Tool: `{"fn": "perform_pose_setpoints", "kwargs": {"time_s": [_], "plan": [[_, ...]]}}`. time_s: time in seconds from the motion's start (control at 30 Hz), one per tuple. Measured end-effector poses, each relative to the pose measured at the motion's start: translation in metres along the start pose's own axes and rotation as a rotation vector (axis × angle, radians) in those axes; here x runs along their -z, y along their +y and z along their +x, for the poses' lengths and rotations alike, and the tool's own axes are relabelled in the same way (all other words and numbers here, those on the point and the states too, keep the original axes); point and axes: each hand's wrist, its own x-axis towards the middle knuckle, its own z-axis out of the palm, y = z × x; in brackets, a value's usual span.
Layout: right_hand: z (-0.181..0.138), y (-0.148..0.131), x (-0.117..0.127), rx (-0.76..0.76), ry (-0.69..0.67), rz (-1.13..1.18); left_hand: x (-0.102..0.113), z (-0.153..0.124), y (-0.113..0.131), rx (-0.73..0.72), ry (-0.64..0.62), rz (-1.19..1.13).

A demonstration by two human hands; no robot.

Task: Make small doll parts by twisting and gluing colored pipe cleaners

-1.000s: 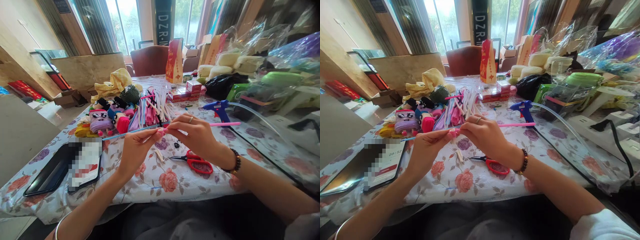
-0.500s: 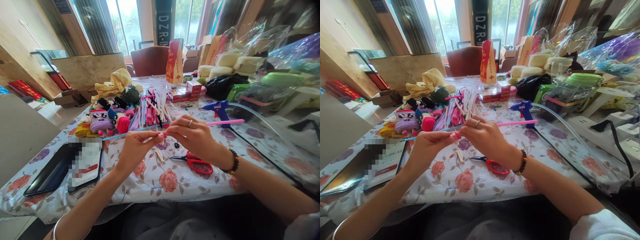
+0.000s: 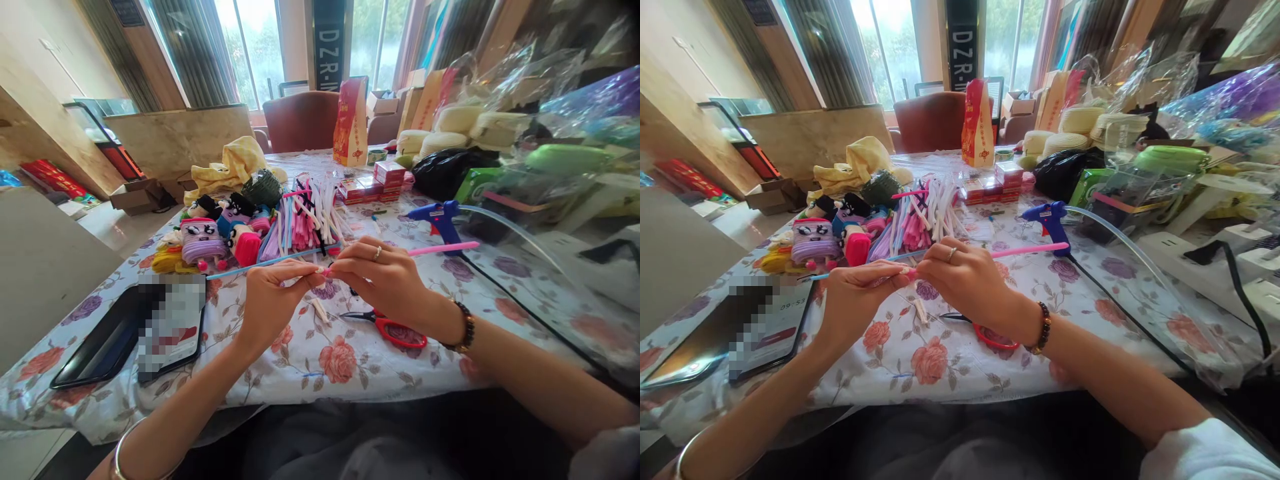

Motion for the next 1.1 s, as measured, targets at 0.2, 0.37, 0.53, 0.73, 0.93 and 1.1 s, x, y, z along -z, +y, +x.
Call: {"fn": "perform_pose_setpoints", "kwargs": {"time_s": [0.2, 0.37, 0.53, 0.73, 0.93, 1.1], "plan": [[0.000, -0.002, -0.002, 0.010, -0.007, 0.007, 0.000, 0.001, -0.004, 0.031, 0.000, 0.000], [-0.002, 0.001, -0.005, -0.046, 0.012, -0.011, -0.002, 0.004, -0.010, 0.125, -0.061, -0.095], [-0.004, 0.004, -0.007, -0.051, -0.029, -0.064, -0.001, 0.005, -0.011, 0.062, -0.090, -0.043], [-0.004, 0.002, -0.007, -0.026, -0.038, -0.040, 0.003, 0.002, -0.007, -0.135, -0.065, 0.213], [-0.003, 0.004, -0.008, -0.066, -0.015, 0.027, 0.002, 0.001, -0.006, -0.082, -0.082, 0.024], [-0.003, 0.007, -0.009, -0.099, -0.032, 0.060, 0.001, 0.002, -0.007, -0.031, -0.144, -0.013]]}}
